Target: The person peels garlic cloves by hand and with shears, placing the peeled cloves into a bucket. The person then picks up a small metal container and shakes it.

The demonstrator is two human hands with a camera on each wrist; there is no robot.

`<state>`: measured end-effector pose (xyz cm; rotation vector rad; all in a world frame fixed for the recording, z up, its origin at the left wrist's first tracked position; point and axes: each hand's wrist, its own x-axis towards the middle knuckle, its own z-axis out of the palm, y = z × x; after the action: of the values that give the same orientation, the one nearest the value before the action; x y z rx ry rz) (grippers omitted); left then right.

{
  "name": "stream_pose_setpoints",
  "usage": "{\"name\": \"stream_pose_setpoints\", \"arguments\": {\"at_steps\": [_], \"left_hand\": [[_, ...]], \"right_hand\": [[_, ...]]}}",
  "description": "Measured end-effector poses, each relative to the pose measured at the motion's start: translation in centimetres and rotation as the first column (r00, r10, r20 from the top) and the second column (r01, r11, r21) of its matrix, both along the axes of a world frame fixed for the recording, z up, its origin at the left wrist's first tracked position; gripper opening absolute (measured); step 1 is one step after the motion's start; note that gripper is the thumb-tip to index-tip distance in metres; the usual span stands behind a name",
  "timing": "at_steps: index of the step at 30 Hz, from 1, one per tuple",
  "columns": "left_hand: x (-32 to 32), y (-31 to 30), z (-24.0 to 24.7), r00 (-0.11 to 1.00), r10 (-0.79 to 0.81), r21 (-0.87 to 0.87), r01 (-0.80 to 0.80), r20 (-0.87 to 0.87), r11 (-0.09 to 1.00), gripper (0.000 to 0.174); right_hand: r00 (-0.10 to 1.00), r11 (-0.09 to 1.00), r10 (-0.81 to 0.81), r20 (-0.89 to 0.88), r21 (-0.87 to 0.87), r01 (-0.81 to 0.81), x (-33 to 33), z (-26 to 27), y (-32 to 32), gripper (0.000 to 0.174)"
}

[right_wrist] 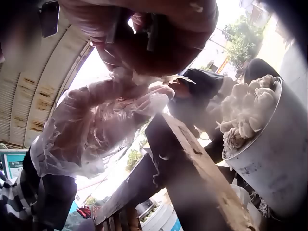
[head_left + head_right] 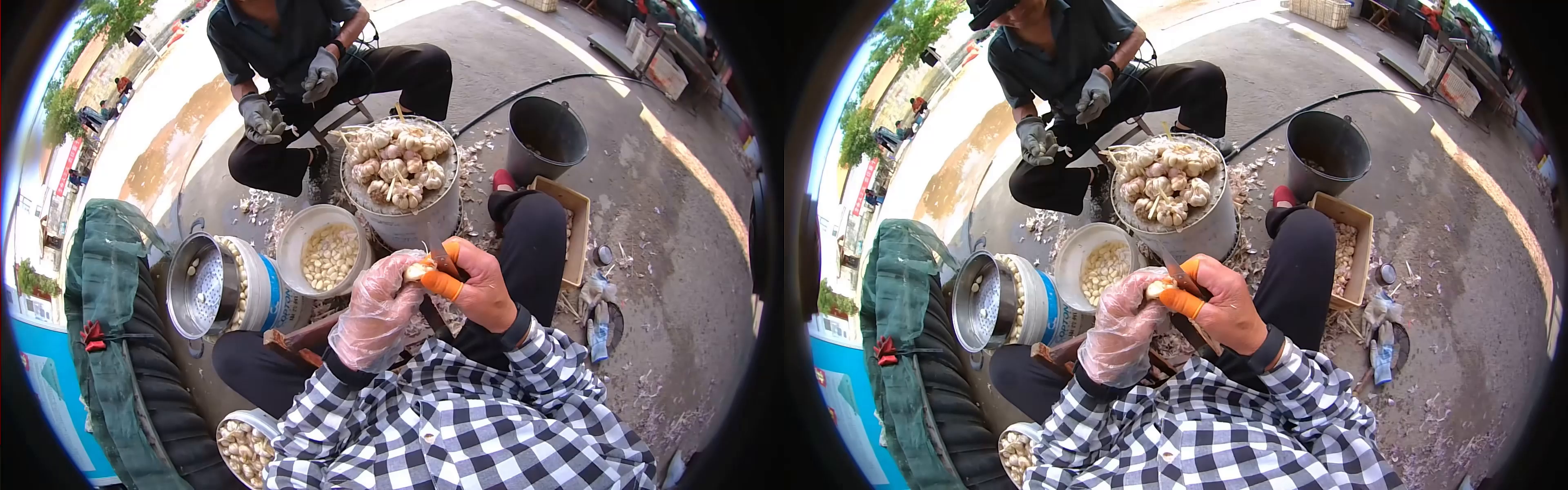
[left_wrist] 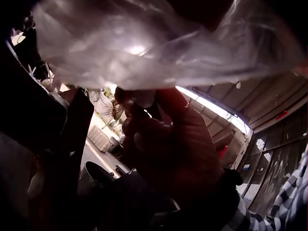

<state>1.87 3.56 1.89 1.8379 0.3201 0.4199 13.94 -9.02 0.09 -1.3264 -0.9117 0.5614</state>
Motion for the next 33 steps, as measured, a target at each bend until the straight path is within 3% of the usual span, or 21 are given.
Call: {"name": "stream_pose_setpoints", "arguments": {"at_steps": [1, 3, 4, 6, 7, 9, 12, 15, 19, 21, 24, 27, 30, 33], "left_hand": [[-0.1, -0.2, 0.5, 1.0, 0.0, -0.001, 0.0, 0.001, 1.0, 0.026], [-0.5, -0.5, 1.0, 0.996, -0.032, -0.345, 0.001, -0.084, 0.939, 0.025], [-0.7, -0.6, 1.1, 0.996, -0.034, -0.347, 0.002, -0.086, 0.938, 0.025], [-0.7, -0.4, 1.3, 0.994, -0.036, -0.344, -0.002, -0.104, 0.939, 0.022], [-0.7, -0.4, 1.3, 0.994, -0.039, -0.345, 0.0, -0.104, 0.939, 0.022], [-0.6, -0.5, 1.3, 0.992, -0.031, -0.405, -0.022, -0.124, 0.914, 0.02], [-0.3, -0.5, 0.9, 0.992, -0.004, -0.432, -0.052, -0.128, 0.901, 0.016], [-0.5, -0.5, 0.4, 0.989, -0.003, -0.414, -0.058, -0.146, 0.909, 0.014], [-0.6, -0.8, 1.1, 0.986, 0.008, -0.439, -0.08, -0.165, 0.895, 0.014], [-0.5, -0.9, 1.7, 0.987, 0.012, -0.548, -0.099, -0.16, 0.831, 0.008], [-0.6, -1.1, 0.9, 0.988, 0.043, -0.522, -0.116, -0.15, 0.845, 0.008], [-0.9, -0.6, -0.6, 0.989, 0.072, -0.453, -0.124, -0.131, 0.883, 0.009], [-0.9, -0.6, -1.4, 0.988, 0.09, -0.393, -0.134, -0.128, 0.91, 0.011], [-0.6, -1.3, -0.9, 0.98, 0.173, -0.503, -0.199, -0.099, 0.841, 0.021]], "right_hand": [[1.0, 1.0, 0.0, 0.001, -0.001, 0.0, 0.0, -0.3, 0.0, 0.018], [0.926, 0.99, 0.141, -0.352, 0.063, -0.127, -0.1, -0.9, 0.0, 0.019], [0.925, 0.99, 0.138, -0.354, 0.061, -0.125, -0.2, -0.8, -0.1, 0.019], [0.801, 0.982, 0.182, -0.57, 0.07, -0.173, -0.1, -0.3, -0.1, 0.018], [0.802, 0.983, 0.179, -0.57, 0.069, -0.17, -0.1, -0.6, -0.1, 0.018], [0.682, 0.969, 0.244, -0.689, 0.16, -0.186, 0.1, -1.5, -0.1, 0.019], [0.656, 0.987, 0.153, -0.739, 0.083, -0.137, -0.2, -1.3, 0.2, 0.016], [0.748, 1.0, 0.015, -0.663, 0.01, -0.011, -0.7, -0.6, 0.5, 0.014], [0.829, 0.999, 0.025, -0.559, -0.012, -0.038, -0.5, -0.9, 0.1, 0.013], [0.865, 0.995, 0.058, -0.498, -0.043, -0.092, -0.1, -1.3, 0.0, 0.014], [0.852, 0.989, 0.129, -0.507, -0.002, -0.151, 0.0, -1.3, -0.4, 0.015], [0.892, 0.982, 0.097, -0.441, -0.102, -0.157, -0.2, -0.9, -0.7, 0.019], [0.862, 0.983, 0.121, -0.492, -0.061, -0.173, 0.0, -1.8, -0.6, 0.021], [0.837, 0.996, 0.056, -0.544, -0.033, -0.088, 0.0, -1.6, -0.7, 0.021]]}}
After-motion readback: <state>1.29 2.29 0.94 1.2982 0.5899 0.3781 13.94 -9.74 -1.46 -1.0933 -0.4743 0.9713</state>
